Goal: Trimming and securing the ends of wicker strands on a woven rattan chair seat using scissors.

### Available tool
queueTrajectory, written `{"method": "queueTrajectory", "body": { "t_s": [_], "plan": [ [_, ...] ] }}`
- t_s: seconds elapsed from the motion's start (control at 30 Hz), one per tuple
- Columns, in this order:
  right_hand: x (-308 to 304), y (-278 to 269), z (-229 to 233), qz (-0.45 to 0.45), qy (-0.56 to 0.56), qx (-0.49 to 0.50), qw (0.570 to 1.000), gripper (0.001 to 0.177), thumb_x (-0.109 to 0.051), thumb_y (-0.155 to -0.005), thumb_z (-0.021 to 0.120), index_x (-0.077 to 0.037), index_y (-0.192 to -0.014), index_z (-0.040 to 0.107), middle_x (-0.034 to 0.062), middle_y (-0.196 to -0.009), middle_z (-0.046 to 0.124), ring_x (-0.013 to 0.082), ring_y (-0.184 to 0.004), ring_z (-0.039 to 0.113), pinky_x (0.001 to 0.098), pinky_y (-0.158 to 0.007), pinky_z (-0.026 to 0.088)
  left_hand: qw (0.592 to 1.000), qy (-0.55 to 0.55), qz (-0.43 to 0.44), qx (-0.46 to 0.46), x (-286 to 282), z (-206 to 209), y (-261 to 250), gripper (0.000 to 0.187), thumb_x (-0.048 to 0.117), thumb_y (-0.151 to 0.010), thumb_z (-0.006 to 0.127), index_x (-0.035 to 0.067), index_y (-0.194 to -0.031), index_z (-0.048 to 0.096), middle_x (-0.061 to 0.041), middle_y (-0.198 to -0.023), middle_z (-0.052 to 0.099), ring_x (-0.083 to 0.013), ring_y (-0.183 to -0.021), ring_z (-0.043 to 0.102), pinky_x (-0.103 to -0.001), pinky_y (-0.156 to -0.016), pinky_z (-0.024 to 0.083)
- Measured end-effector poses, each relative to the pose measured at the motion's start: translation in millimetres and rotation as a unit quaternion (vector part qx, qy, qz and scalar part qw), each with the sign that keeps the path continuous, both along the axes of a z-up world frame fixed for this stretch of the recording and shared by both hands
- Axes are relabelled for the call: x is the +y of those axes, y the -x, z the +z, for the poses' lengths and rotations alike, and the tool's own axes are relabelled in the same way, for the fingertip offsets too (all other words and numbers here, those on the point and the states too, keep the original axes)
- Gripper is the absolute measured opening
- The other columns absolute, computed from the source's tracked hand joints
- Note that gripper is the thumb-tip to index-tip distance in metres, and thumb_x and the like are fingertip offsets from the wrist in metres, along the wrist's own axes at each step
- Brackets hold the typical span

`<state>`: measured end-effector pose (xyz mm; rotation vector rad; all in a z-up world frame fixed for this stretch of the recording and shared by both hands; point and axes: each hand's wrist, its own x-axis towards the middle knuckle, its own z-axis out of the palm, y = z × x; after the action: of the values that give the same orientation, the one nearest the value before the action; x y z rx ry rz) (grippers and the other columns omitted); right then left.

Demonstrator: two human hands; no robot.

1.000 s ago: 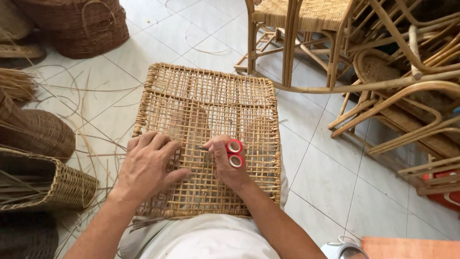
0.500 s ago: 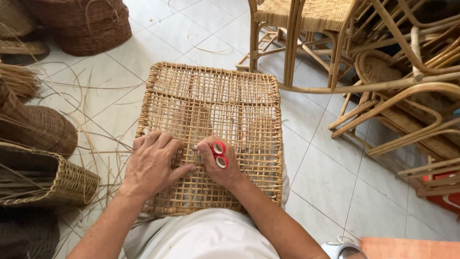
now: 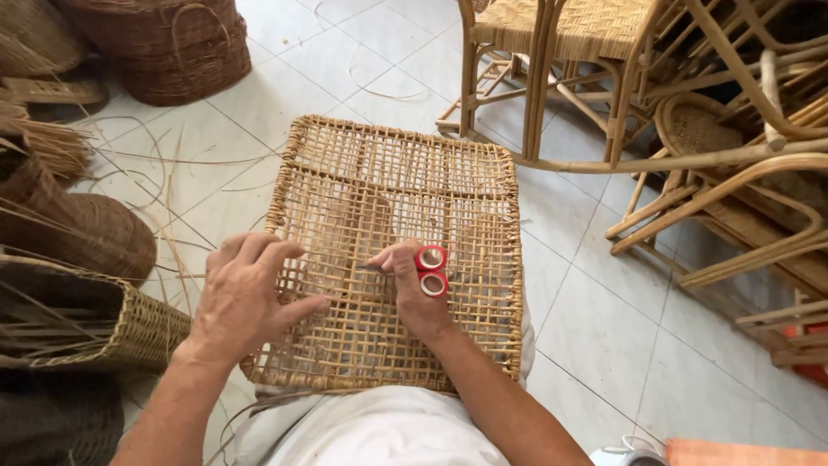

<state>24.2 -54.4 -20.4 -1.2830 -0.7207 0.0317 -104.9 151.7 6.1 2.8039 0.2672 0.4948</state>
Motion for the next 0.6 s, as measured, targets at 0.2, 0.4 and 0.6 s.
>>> {"method": "queueTrajectory", "body": {
  "t_s": [0.2,0.4,0.6],
  "plan": [
    [19.3,2.9,0.3,0.022,0.037,-0.046,0.998,0.026,-0.015,-0.108,0.058,-0.007,-0.086,0.069,0.0105,-0.087,0.074,0.0162,-0.082,0.069,0.0314,-0.079,0.054,0.999,-0.022,-0.017,0.02,-1.5,8.1,-2.4,0.06,0.075,-0.075,0.077,0.032,-0.117,0.07,0.002,-0.111,0.061,-0.0259,-0.127,0.052,-0.049,-0.105,0.043],
    [24.9,12.9,16.3,0.01,0.082,-0.077,0.994,0.021,-0.017,-0.104,0.066,-0.009,-0.086,0.071,0.0071,-0.078,0.071,0.0116,-0.071,0.064,0.0279,-0.071,0.054,0.998,-0.063,-0.017,0.009,-5.4,-3.2,-10.3,0.054,0.077,-0.079,0.07,0.035,-0.112,0.07,0.005,-0.109,0.059,-0.0232,-0.125,0.05,-0.046,-0.103,0.04],
    [22.6,15.5,18.7,0.014,0.101,-0.08,0.992,0.022,-0.018,-0.103,0.067,-0.009,-0.083,0.07,0.0076,-0.073,0.068,0.011,-0.066,0.06,0.0281,-0.066,0.053,0.994,-0.007,-0.006,-0.113,-9.2,-29.0,-13.9,0.047,0.071,-0.077,0.077,0.03,-0.1,0.07,0.005,-0.102,0.061,-0.0224,-0.119,0.052,-0.042,-0.097,0.036]
  ]
}}
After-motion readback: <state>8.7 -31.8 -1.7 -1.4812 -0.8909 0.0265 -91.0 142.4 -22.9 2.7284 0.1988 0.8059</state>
